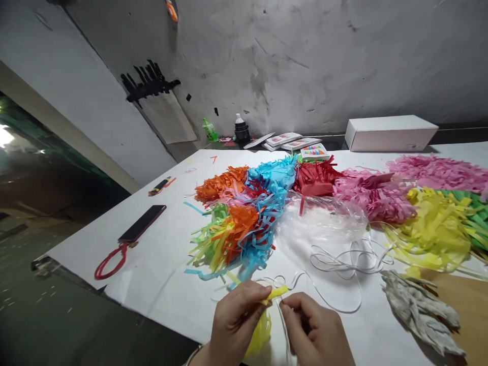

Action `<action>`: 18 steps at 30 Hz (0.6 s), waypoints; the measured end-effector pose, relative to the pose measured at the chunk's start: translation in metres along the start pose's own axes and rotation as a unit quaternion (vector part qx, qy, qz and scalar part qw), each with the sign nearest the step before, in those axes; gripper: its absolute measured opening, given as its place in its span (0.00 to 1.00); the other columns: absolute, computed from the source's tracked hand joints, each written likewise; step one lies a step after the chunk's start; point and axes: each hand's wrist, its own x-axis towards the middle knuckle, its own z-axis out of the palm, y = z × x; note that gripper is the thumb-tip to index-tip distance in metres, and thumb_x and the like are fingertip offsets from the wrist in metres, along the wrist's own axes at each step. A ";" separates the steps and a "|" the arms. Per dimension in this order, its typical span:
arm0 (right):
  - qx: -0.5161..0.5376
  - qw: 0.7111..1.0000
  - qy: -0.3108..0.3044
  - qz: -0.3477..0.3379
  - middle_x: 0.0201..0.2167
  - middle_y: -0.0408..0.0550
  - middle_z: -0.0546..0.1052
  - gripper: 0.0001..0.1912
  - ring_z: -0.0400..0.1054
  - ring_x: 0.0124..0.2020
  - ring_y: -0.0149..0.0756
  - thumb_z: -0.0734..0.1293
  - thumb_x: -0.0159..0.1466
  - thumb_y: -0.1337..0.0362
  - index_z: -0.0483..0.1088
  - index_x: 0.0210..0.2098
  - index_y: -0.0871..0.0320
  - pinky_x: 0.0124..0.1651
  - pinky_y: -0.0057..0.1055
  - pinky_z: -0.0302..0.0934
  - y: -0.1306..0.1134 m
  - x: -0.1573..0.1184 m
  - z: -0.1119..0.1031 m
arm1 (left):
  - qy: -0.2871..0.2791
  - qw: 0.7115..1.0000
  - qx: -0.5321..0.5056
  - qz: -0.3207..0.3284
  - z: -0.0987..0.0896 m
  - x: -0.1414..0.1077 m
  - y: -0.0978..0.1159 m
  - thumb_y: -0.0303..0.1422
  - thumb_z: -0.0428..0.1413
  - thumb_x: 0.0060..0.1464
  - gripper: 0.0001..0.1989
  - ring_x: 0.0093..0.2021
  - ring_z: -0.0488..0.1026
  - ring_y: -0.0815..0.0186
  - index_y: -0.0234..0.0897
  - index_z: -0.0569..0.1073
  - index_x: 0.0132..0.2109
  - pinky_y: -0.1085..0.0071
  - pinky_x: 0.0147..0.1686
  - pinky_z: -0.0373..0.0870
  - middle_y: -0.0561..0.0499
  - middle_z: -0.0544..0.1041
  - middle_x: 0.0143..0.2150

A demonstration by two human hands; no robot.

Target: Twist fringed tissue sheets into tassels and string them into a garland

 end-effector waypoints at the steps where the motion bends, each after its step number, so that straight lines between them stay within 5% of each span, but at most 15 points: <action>1: 0.031 0.999 -0.012 0.021 0.17 0.39 0.66 0.26 0.59 0.17 0.27 0.64 0.64 0.40 0.74 0.37 0.58 0.20 0.23 0.52 0.003 0.002 -0.001 | -0.009 1.000 0.008 0.022 0.000 0.000 -0.001 0.21 0.57 0.59 0.15 0.36 0.78 0.65 0.40 0.76 0.51 0.72 0.37 0.76 0.48 0.81 0.36; 8: 0.234 0.969 -0.049 0.069 0.19 0.38 0.72 0.42 0.66 0.14 0.31 0.71 0.59 0.41 0.61 0.62 0.60 0.18 0.26 0.59 0.011 0.008 0.000 | -0.053 0.996 0.016 0.071 -0.002 0.002 -0.001 0.19 0.55 0.60 0.15 0.36 0.77 0.65 0.37 0.74 0.52 0.71 0.37 0.74 0.46 0.81 0.37; 12: 0.240 0.966 -0.067 0.065 0.20 0.42 0.74 0.33 0.68 0.16 0.31 0.71 0.59 0.41 0.71 0.51 0.62 0.20 0.26 0.62 0.012 0.010 0.000 | -0.086 0.993 -0.009 0.075 -0.004 0.000 -0.002 0.20 0.54 0.61 0.18 0.37 0.75 0.65 0.40 0.73 0.56 0.71 0.38 0.74 0.46 0.80 0.38; 14: 0.214 0.975 -0.047 0.043 0.22 0.44 0.75 0.28 0.70 0.18 0.32 0.70 0.61 0.42 0.73 0.45 0.60 0.23 0.26 0.64 0.012 0.010 0.000 | -0.118 0.991 -0.049 0.032 -0.007 0.002 -0.002 0.26 0.56 0.63 0.17 0.42 0.76 0.63 0.42 0.73 0.57 0.68 0.42 0.74 0.44 0.79 0.42; 18: 0.121 0.992 -0.016 -0.043 0.25 0.45 0.76 0.20 0.71 0.22 0.32 0.67 0.65 0.45 0.75 0.41 0.57 0.27 0.26 0.66 0.009 0.006 0.002 | -0.148 0.962 -0.173 -0.153 -0.013 0.011 0.003 0.49 0.59 0.59 0.24 0.51 0.74 0.55 0.42 0.76 0.57 0.59 0.51 0.72 0.39 0.75 0.52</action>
